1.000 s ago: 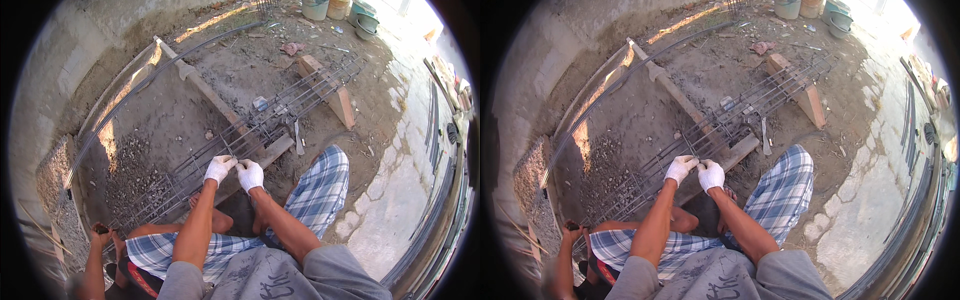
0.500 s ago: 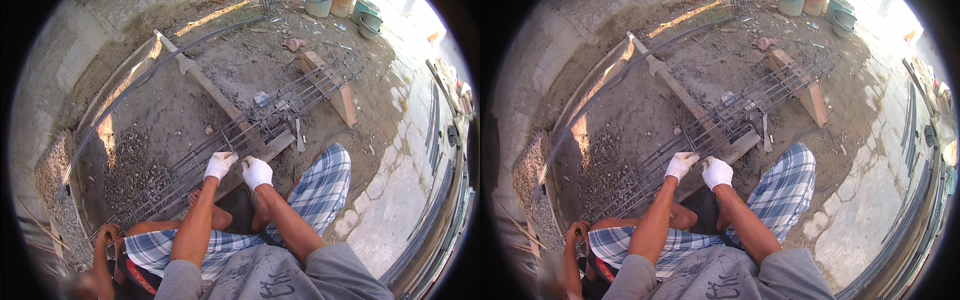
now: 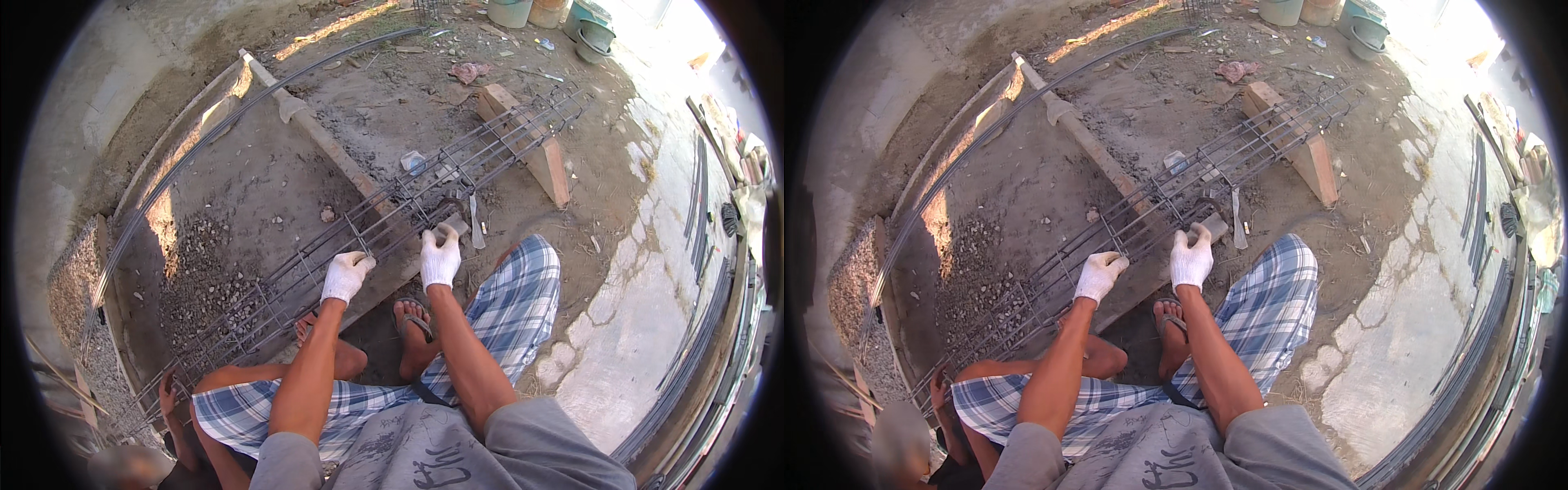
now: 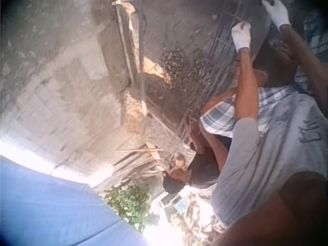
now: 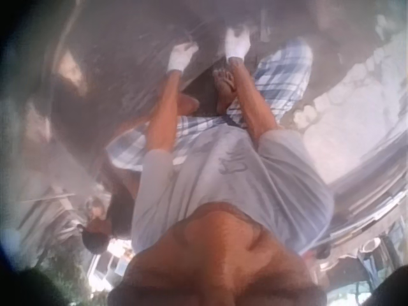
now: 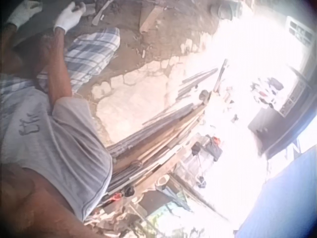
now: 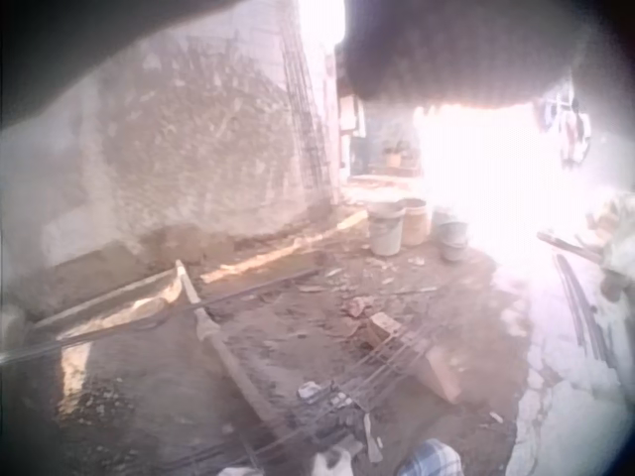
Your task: The person sits on the ground at a construction site and assembles a rebar cage. They use pliers to twist wire ties around the intersections of the steel bars, securing the grid structure.
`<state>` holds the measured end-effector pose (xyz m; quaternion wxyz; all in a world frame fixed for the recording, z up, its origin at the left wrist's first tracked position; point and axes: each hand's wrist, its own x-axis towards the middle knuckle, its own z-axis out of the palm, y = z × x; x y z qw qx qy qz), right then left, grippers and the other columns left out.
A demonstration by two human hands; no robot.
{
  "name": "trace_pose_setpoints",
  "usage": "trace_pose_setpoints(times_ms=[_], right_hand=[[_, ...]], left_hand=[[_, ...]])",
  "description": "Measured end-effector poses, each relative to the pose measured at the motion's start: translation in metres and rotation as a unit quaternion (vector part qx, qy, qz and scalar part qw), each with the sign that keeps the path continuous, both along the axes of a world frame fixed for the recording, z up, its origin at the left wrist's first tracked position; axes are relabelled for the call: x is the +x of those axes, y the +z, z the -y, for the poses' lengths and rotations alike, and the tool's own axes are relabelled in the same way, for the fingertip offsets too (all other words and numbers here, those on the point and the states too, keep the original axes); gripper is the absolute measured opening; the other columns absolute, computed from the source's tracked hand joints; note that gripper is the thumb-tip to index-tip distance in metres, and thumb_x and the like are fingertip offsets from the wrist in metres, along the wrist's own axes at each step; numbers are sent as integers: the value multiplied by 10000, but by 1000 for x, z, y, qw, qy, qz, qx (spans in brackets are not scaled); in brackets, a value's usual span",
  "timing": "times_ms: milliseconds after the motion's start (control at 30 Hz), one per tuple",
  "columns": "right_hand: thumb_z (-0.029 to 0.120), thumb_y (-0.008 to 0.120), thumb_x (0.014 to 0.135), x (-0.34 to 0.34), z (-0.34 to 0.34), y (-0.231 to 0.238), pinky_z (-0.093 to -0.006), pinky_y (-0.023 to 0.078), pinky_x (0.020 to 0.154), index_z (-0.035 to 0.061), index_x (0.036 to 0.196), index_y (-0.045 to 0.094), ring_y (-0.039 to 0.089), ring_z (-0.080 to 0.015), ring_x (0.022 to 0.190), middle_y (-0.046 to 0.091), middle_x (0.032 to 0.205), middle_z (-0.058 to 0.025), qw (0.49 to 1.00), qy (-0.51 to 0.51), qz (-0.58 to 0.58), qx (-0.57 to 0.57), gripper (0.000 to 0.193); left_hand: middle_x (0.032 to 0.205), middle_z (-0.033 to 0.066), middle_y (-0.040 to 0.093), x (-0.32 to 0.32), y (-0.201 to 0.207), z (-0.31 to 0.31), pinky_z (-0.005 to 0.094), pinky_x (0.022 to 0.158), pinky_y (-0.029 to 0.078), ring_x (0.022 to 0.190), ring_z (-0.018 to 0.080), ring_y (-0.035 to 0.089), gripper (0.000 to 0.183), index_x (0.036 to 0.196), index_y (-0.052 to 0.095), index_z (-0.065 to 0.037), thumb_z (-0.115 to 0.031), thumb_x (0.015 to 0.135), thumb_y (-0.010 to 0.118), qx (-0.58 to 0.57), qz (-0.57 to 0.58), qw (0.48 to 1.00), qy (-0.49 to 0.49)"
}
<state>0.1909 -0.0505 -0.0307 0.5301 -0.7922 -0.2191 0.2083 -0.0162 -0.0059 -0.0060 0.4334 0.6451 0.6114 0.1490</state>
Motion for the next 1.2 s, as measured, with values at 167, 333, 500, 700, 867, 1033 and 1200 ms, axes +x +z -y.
trace_pose_setpoints(times_ms=[167, 333, 500, 700, 867, 1033, 1200], right_hand=[[286, 838, 867, 82, -49, 15, -466, 568, 998, 100, 1565, 522, 732, -397, 1147, 757, 1255, -222, 994, 11, 101, -27, 789], [234, 830, 887, 109, -54, 7, -383, 571, 939, 67, 1315, 772, 775, -261, 1008, 824, 1113, -155, 992, 123, 24, -26, 464], [239, 855, 906, 107, -46, -2, -413, 565, 894, 128, 1196, 812, 725, -308, 965, 701, 1126, -164, 980, 34, 177, 81, 314], [127, 623, 1100, 114, -33, 92, -279, 519, 795, 14, 1304, 603, 609, -89, 877, 696, 1075, -54, 958, 17, 96, 270, 234], [174, 604, 1113, 87, -1, 203, -289, 527, 806, 18, 1202, 660, 656, -112, 893, 732, 1008, -65, 910, 274, -114, 289, 188], [303, 585, 1134, 34, 55, 91, -296, 526, 721, 13, 1171, 705, 655, -113, 792, 692, 866, -20, 914, 320, -247, 36, 315], [206, 634, 1032, 16, 88, 53, -369, 571, 812, 38, 1457, 626, 718, -224, 915, 763, 1056, -139, 814, 460, -267, -231, 457]], left_hand=[[1118, 212, 815, 11, 7, -2, 381, 932, 582, 1049, 283, 793, 448, 1214, 787, 28, -299, 909, 816, -36, 27, 999, -8], [1136, 201, 820, 0, -4, -3, 379, 932, 582, 1057, 283, 791, 450, 1216, 787, 27, -299, 907, 823, -24, 20, 999, 5], [1112, 226, 803, 5, 0, -2, 396, 931, 582, 1062, 328, 787, 437, 1185, 802, -2, -338, 905, 796, -17, 31, 999, -1], [1059, 177, 826, 7, 8, -6, 369, 854, 587, 913, 242, 782, 440, 1207, 802, 1, -311, 898, 814, -46, 45, 998, -8], [907, 66, 799, -7, 9, -11, 339, 708, 549, 693, 130, 664, 371, 1155, 812, 40, -252, 926, 814, -112, 144, 983, 1], [917, 71, 798, -3, 16, -8, 328, 699, 546, 699, 127, 664, 346, 1154, 804, 53, -217, 938, 800, -147, 147, 978, 7], [916, 75, 795, -6, 10, -8, 322, 699, 550, 715, 126, 669, 336, 1150, 802, 51, -216, 947, 791, -155, 161, 975, 14]])
